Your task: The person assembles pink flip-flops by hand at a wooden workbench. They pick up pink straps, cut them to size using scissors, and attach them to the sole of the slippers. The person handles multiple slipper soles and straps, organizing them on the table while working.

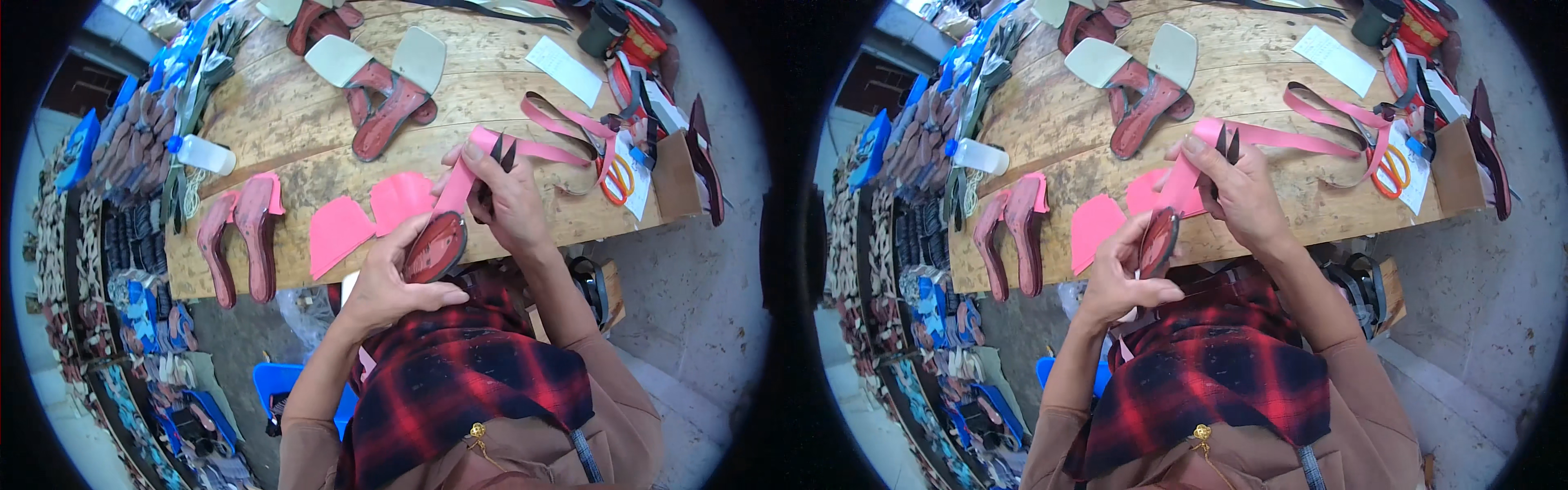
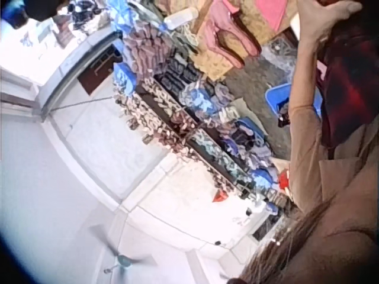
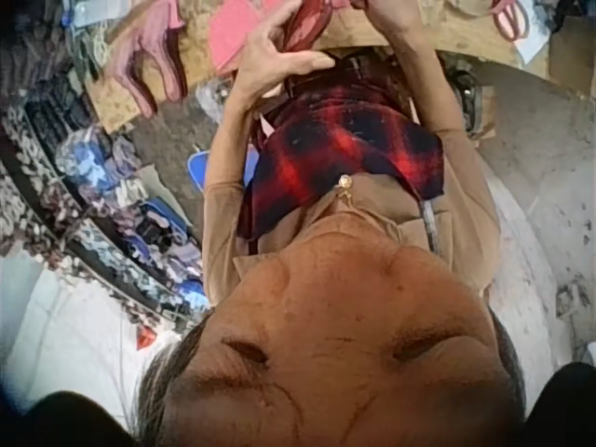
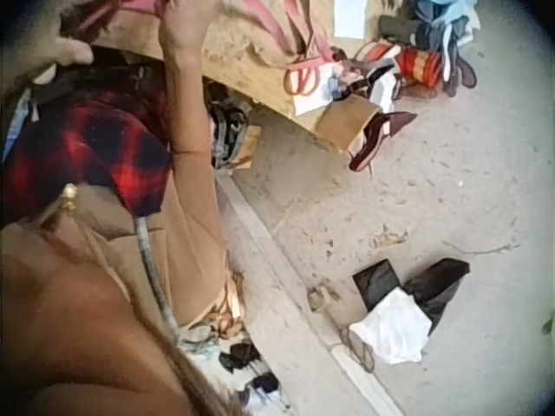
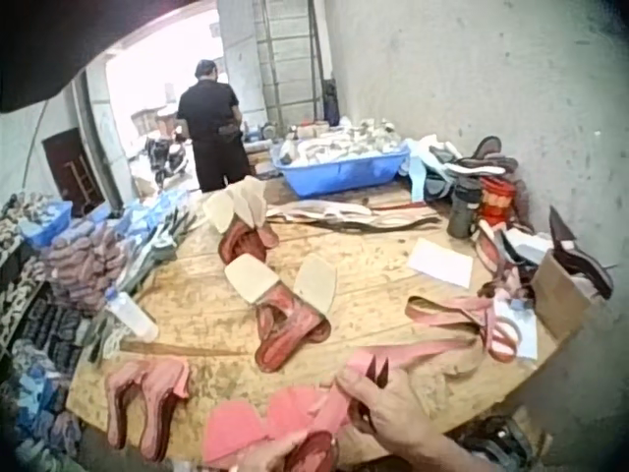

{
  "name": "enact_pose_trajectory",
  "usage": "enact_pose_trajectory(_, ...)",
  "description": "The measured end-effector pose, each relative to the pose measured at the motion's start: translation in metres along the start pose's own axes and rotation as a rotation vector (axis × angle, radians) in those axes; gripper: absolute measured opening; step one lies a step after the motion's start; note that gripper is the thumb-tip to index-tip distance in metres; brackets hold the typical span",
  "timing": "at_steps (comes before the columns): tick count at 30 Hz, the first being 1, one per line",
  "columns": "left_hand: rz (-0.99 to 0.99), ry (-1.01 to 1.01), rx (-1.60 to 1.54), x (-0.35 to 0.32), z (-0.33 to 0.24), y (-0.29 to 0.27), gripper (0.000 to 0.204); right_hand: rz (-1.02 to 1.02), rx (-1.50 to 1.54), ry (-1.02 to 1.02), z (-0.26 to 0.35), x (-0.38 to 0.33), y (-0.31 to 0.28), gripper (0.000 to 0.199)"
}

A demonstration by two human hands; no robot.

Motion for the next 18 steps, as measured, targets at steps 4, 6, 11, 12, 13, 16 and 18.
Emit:
enact_pose_trajectory(4,0.205,-0.142,-0.043,-0.007,0.018,0.009,0.094,-0.182,0.083,0.065,-0.024,-0.005,-0.022,0.024)
enact_pose_trajectory(6,0.223,-0.165,0.056,-0.012,0.020,0.007,0.093,-0.216,0.108,0.044,-0.022,-0.010,-0.034,0.024)
enact_pose_trajectory(11,-0.081,0.507,0.876,-0.003,-0.002,-0.010,0.080,-0.227,0.220,-0.004,-0.002,-0.065,-0.046,0.024)
enact_pose_trajectory(12,-0.131,0.544,0.880,0.002,-0.003,-0.012,0.080,-0.196,0.235,-0.026,-0.005,-0.075,-0.045,0.025)
enact_pose_trajectory(13,-0.175,0.584,0.881,0.008,-0.004,-0.014,0.080,-0.198,0.174,-0.125,-0.009,-0.080,-0.035,0.028)
enact_pose_trajectory(16,-0.264,0.690,0.764,0.035,-0.007,-0.014,0.078,-0.206,0.007,-0.212,-0.001,-0.081,-0.002,0.029)
enact_pose_trajectory(18,-0.291,0.714,0.609,0.058,-0.006,-0.007,0.077,-0.276,-0.096,-0.381,-0.013,-0.066,0.013,0.024)
Point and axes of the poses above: each hand's wrist, its own x-axis towards the middle knuckle, its own y-axis out of the palm, z = x × y, the point moved 2 cm from there along x, towards the middle knuckle, and after that the axes turned 12 degrees about -x, right-handed, at the moved point
